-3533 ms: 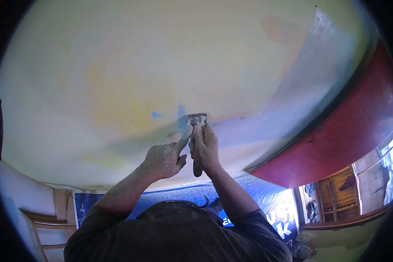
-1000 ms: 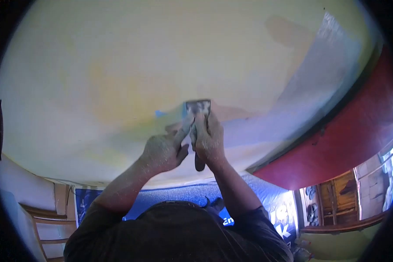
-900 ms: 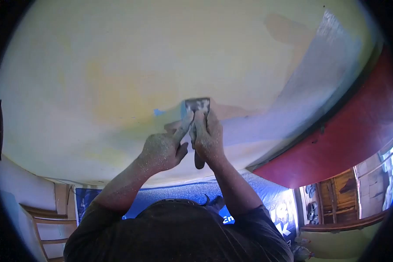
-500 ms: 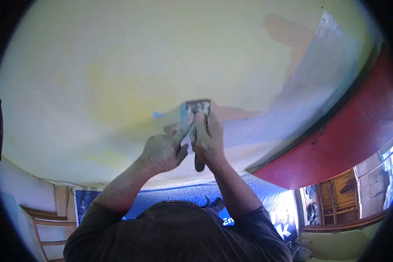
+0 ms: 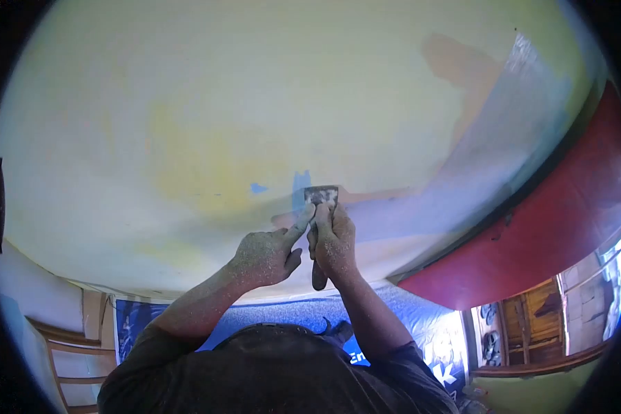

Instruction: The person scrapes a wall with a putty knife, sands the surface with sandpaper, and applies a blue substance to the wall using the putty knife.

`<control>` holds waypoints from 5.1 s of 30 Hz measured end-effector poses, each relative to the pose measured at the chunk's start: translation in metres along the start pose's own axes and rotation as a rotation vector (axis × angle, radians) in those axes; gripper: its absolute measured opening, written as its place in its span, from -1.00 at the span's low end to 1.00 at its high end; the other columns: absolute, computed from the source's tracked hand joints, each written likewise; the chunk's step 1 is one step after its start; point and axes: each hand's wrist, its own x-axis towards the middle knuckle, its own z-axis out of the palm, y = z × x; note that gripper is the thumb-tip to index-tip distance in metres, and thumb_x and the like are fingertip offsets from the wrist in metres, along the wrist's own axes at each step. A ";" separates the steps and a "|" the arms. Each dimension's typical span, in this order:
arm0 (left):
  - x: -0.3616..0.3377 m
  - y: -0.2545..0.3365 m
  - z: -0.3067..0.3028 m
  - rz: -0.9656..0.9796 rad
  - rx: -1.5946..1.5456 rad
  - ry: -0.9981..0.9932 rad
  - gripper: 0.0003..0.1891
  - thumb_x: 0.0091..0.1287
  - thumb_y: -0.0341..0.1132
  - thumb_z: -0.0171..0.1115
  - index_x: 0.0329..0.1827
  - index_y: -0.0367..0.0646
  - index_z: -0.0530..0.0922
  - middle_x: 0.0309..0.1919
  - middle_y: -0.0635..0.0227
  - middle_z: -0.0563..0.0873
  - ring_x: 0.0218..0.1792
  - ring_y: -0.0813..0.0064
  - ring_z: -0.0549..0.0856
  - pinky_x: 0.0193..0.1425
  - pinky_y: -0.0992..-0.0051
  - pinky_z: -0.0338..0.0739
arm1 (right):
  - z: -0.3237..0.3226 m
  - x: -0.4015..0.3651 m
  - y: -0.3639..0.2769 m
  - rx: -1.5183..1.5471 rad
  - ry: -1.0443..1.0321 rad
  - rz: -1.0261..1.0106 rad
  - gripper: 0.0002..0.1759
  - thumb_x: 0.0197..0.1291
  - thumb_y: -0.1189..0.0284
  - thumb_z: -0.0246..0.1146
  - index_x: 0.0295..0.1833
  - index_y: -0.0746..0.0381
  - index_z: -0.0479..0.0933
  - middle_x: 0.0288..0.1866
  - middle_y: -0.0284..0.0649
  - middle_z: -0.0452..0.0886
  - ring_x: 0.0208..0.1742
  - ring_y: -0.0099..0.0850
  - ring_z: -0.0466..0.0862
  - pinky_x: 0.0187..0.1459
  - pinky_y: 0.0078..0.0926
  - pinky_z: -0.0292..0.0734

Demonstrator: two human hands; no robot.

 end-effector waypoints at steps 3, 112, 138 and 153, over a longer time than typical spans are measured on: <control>0.003 -0.003 -0.001 0.060 0.018 0.153 0.10 0.49 -0.14 0.39 0.99 0.08 -0.12 -0.14 0.02 0.87 -0.19 -0.11 0.88 -0.13 -0.05 0.81 | 0.007 -0.006 -0.036 -0.075 -0.028 -0.084 -0.64 0.86 0.20 0.08 -0.07 0.21 0.50 -0.55 -0.39 0.48 -0.69 -0.60 0.41 -0.64 -0.55 0.31; -0.083 -0.041 0.145 -0.738 -0.959 0.183 -0.31 0.68 0.16 0.25 0.63 -0.18 0.53 -0.43 0.09 0.81 -0.45 0.09 0.82 -0.25 0.10 0.71 | -0.074 -0.073 0.124 -0.467 -0.185 0.354 -0.53 0.51 0.21 0.48 0.09 0.37 0.46 -0.34 -0.21 0.62 -0.45 -0.40 0.65 -0.43 -0.27 0.59; -0.122 0.086 0.206 -0.895 -2.137 0.169 -0.63 0.47 -0.31 0.28 0.27 -0.29 0.61 0.05 -0.07 0.78 0.00 0.06 0.82 0.02 0.07 0.79 | -0.228 -0.063 0.156 -0.569 -0.690 0.244 -0.68 0.38 0.44 0.39 0.11 0.46 0.64 -0.27 -0.02 0.78 -0.27 -0.23 0.84 -0.17 -0.14 0.74; 0.059 0.054 0.006 -0.053 0.260 1.317 -0.71 0.54 -0.35 0.53 0.12 -0.34 0.64 -0.11 0.00 0.76 -0.14 -0.05 0.77 -0.11 0.06 0.71 | -0.259 -0.107 0.132 -0.399 -0.547 0.329 -0.73 0.46 0.52 0.38 0.18 0.41 0.65 -0.23 -0.21 0.74 -0.30 -0.45 0.76 -0.21 -0.36 0.73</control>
